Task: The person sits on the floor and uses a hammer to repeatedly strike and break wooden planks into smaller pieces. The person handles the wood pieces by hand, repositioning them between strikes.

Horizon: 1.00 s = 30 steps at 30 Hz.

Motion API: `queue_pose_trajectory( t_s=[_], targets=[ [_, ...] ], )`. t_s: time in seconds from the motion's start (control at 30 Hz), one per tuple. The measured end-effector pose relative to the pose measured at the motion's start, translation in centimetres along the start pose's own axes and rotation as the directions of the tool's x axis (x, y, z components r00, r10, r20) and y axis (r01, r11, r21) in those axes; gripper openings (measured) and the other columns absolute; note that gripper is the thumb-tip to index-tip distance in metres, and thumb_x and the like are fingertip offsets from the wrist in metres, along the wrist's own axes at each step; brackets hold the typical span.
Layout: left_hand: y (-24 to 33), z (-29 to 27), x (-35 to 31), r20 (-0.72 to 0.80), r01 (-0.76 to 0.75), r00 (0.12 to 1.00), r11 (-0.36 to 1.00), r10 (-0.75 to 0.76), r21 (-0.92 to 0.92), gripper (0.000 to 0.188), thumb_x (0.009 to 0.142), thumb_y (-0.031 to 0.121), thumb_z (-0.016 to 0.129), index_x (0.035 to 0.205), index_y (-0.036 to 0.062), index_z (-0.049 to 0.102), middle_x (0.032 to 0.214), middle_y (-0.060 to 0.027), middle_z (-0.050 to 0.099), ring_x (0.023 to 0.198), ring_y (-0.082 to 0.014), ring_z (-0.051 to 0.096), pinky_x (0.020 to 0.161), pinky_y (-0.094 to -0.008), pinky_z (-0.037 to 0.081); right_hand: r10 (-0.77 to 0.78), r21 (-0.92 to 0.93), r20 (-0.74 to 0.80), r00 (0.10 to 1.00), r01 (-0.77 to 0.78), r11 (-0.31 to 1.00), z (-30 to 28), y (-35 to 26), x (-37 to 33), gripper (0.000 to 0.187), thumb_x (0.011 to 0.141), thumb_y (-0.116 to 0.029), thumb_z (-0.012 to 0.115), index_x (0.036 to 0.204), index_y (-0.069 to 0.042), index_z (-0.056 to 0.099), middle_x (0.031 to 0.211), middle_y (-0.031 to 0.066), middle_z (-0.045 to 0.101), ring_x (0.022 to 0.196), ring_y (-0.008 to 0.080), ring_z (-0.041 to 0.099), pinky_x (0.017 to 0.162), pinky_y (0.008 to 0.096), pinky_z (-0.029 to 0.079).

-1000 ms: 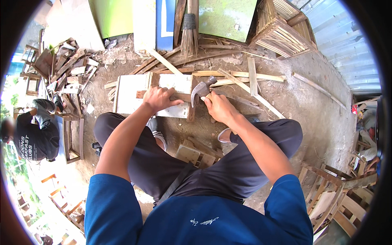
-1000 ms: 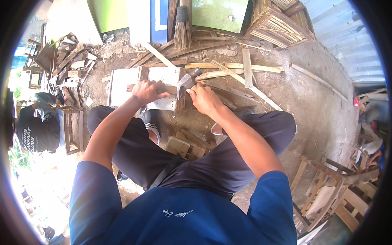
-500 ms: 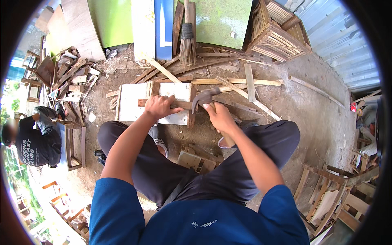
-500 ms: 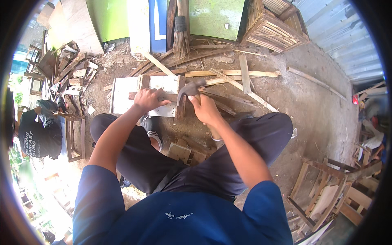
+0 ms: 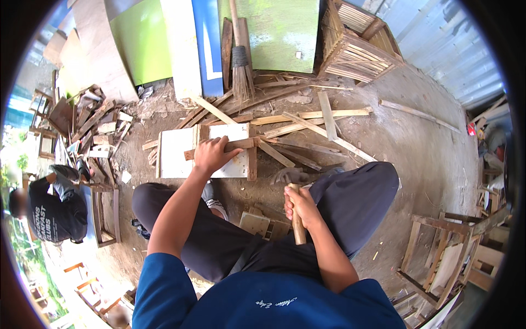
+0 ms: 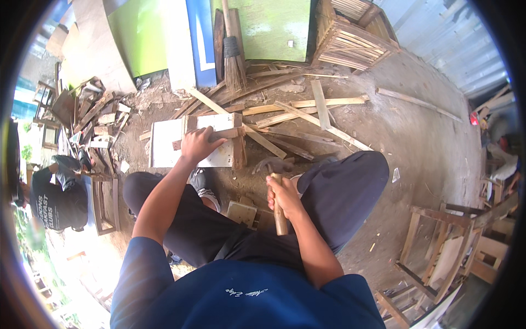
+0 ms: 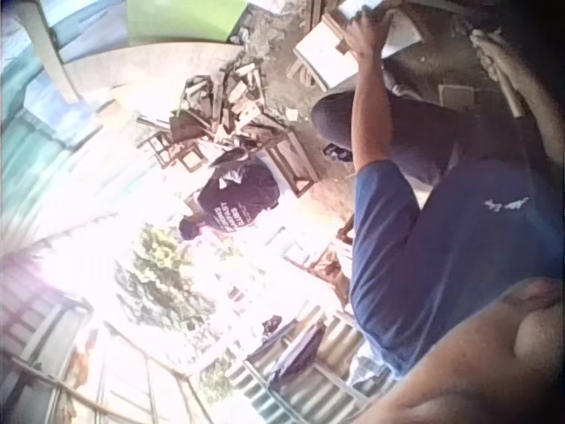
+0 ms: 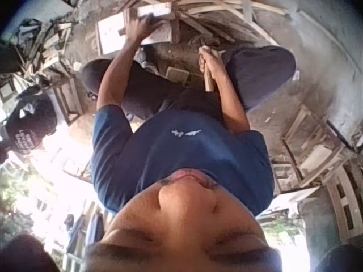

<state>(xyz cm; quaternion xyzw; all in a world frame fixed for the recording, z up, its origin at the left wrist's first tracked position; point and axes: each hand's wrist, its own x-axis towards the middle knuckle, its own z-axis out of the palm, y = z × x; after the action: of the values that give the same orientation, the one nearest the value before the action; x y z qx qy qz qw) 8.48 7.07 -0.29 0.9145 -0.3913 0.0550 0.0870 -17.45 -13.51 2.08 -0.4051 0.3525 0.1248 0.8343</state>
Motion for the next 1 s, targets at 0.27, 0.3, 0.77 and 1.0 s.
queue_pose_trajectory(
  t_s=[0.27,0.3,0.77,1.0],
  targets=[
    [3.9,-1.2,-0.4,0.014,-0.113,0.993,0.970,0.119,-0.217,0.046,0.086,0.054,0.078,0.090,0.0096,0.066,0.081,-0.0085,0.073,0.070,-0.0310,0.073,0.061,-0.0408,0.057,0.134,0.427,0.351,0.927,-0.286,0.858,0.3,0.5,4.4,0.026,0.106,-0.033,0.059,0.098,-0.010,0.050,0.067,-0.0032,0.044,0.053,0.0080,0.045,0.045,0.0250,0.040],
    [4.2,-1.5,-0.5,0.019,-0.113,0.992,0.960,0.122,-0.258,0.043,0.087,0.051,0.078,0.091,0.0096,0.066,0.082,-0.0084,0.073,0.070,-0.0311,0.072,0.061,-0.0408,0.057,0.161,0.458,0.371,0.914,-0.331,0.825,0.3,0.4,4.4,0.026,0.106,-0.033,0.059,0.099,-0.010,0.050,0.068,-0.0032,0.044,0.053,0.0078,0.044,0.045,0.0245,0.040],
    [4.4,-3.6,-0.8,-0.093,-0.277,0.961,0.902,0.261,-0.330,0.037,0.085,0.043,0.082,0.093,0.0093,0.069,0.078,-0.0056,0.070,0.067,-0.0282,0.070,0.060,-0.0397,0.055,0.149,0.657,0.492,0.858,-0.478,0.582,0.0,-2.1,2.3,0.029,0.110,-0.029,0.052,0.103,-0.001,0.048,0.070,0.0000,0.043,0.047,0.0069,0.039,0.038,0.0204,0.037],
    [4.1,-3.7,-0.5,-0.090,-0.300,0.954,0.890,0.287,-0.344,0.036,0.084,0.042,0.083,0.089,0.0092,0.068,0.077,-0.0056,0.069,0.068,-0.0288,0.070,0.062,-0.0399,0.055,0.202,0.637,0.474,0.857,-0.492,0.593,0.1,-2.2,2.0,0.029,0.111,-0.028,0.051,0.102,-0.001,0.047,0.069,-0.0008,0.042,0.046,0.0060,0.038,0.037,0.0198,0.035]
  ],
)
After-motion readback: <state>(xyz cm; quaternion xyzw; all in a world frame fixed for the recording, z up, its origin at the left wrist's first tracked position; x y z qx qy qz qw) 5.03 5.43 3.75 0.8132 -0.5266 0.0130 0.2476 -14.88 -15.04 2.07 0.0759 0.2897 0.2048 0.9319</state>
